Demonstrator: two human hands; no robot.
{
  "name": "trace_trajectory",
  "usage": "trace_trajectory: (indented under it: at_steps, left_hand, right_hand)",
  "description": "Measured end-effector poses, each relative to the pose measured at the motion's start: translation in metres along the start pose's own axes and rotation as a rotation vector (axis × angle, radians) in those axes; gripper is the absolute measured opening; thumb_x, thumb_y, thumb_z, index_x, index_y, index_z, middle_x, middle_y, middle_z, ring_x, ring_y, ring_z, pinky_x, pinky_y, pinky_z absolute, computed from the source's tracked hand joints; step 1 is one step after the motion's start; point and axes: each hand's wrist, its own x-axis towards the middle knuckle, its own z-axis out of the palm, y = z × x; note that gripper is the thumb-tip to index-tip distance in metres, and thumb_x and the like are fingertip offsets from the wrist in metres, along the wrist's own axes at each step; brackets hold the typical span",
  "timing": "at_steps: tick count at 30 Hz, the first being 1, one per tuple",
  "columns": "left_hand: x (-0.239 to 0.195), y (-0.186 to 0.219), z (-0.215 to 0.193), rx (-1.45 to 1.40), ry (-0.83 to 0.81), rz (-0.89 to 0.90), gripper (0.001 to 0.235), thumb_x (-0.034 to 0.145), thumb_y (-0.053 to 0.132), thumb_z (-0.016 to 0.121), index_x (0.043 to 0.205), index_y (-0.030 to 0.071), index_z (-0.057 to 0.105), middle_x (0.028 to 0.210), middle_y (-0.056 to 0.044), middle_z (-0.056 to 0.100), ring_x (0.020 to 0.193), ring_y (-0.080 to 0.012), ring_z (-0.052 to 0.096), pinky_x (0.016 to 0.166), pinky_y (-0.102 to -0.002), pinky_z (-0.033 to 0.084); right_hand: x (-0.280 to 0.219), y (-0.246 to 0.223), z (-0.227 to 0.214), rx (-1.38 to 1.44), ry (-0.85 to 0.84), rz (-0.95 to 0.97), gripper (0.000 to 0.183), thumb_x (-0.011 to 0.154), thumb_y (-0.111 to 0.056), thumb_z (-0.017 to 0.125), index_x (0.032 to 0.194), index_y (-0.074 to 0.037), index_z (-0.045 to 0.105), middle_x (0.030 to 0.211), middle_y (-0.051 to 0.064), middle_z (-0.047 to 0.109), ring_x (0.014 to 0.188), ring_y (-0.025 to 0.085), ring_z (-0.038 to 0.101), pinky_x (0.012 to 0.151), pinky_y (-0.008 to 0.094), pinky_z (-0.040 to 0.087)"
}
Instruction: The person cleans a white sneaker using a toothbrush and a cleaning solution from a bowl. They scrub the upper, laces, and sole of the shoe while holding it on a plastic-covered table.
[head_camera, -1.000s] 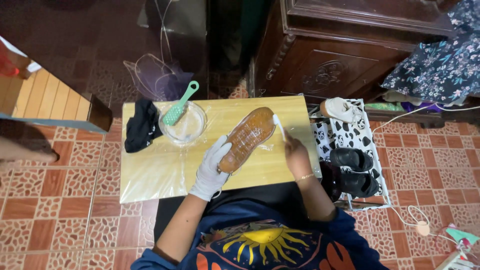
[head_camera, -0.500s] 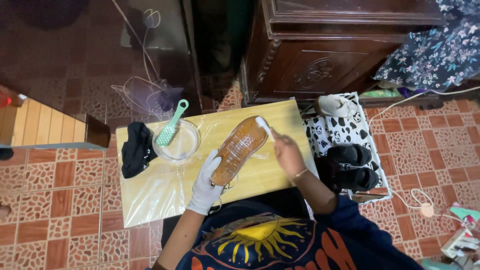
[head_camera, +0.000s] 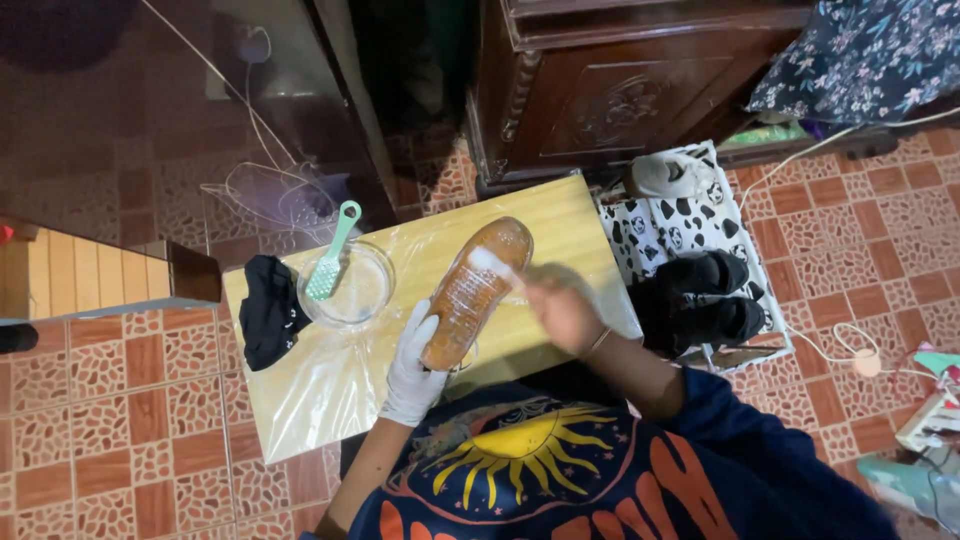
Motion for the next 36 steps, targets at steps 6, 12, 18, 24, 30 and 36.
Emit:
trace_trajectory:
  at_steps: [6, 12, 18, 24, 30, 36]
  left_hand:
    - [0.004, 0.002, -0.001, 0.011, 0.026, 0.006, 0.059, 0.082, 0.007, 0.072, 0.139, 0.002, 0.057, 0.148, -0.027, 0.051, 0.129, -0.0403, 0.057, 0.108, -0.047, 0.048]
    - [-0.005, -0.004, 0.000, 0.010, -0.008, 0.069, 0.055, 0.091, 0.025, 0.066, 0.139, 0.001, 0.058, 0.149, -0.029, 0.049, 0.130, -0.0424, 0.056, 0.109, -0.048, 0.048]
    - [0.000, -0.004, -0.002, 0.022, -0.002, 0.053, 0.056, 0.090, 0.025, 0.069, 0.139, -0.001, 0.058, 0.148, -0.030, 0.049, 0.130, -0.0420, 0.056, 0.109, -0.047, 0.048]
    - [-0.002, -0.001, -0.002, 0.016, -0.038, -0.028, 0.064, 0.084, 0.014, 0.076, 0.142, 0.001, 0.054, 0.150, -0.028, 0.048, 0.131, -0.0421, 0.055, 0.111, -0.049, 0.046]
    - [-0.004, -0.007, -0.003, 0.013, -0.035, -0.048, 0.064, 0.084, 0.017, 0.076, 0.142, 0.001, 0.054, 0.150, -0.026, 0.049, 0.131, -0.0408, 0.054, 0.109, -0.049, 0.047]
    - [0.012, 0.004, -0.003, 0.016, 0.001, -0.003, 0.069, 0.077, 0.009, 0.081, 0.140, -0.003, 0.054, 0.146, -0.028, 0.053, 0.127, -0.0427, 0.058, 0.107, -0.048, 0.050]
  right_hand:
    - [0.002, -0.054, -0.065, -0.299, 0.249, -0.118, 0.021, 0.099, -0.032, 0.049, 0.106, -0.026, 0.068, 0.084, -0.002, 0.064, 0.069, 0.019, 0.071, 0.063, 0.033, 0.054]
    - [0.018, -0.058, -0.137, -0.097, 0.308, -0.012, 0.042, 0.097, -0.021, 0.057, 0.138, -0.022, 0.063, 0.090, 0.017, 0.075, 0.084, 0.032, 0.073, 0.077, 0.042, 0.060]
    - [-0.037, -0.169, -0.172, 0.085, 0.138, -0.199, 0.042, 0.099, -0.018, 0.051, 0.141, -0.022, 0.060, 0.099, 0.022, 0.072, 0.077, 0.042, 0.074, 0.068, 0.051, 0.062]
    - [0.009, -0.084, -0.163, -0.238, 0.311, -0.018, 0.019, 0.099, -0.022, 0.061, 0.110, -0.010, 0.072, 0.084, 0.016, 0.075, 0.076, 0.029, 0.075, 0.070, 0.038, 0.059]
    - [-0.039, -0.048, -0.015, -0.074, 0.116, -0.006, 0.030, 0.099, -0.035, 0.052, 0.122, -0.024, 0.069, 0.100, 0.013, 0.073, 0.092, 0.035, 0.072, 0.082, 0.044, 0.058]
    - [-0.011, -0.052, -0.122, 0.154, 0.152, 0.216, 0.053, 0.104, -0.029, 0.043, 0.157, -0.036, 0.043, 0.111, 0.020, 0.071, 0.113, 0.037, 0.067, 0.101, 0.046, 0.053]
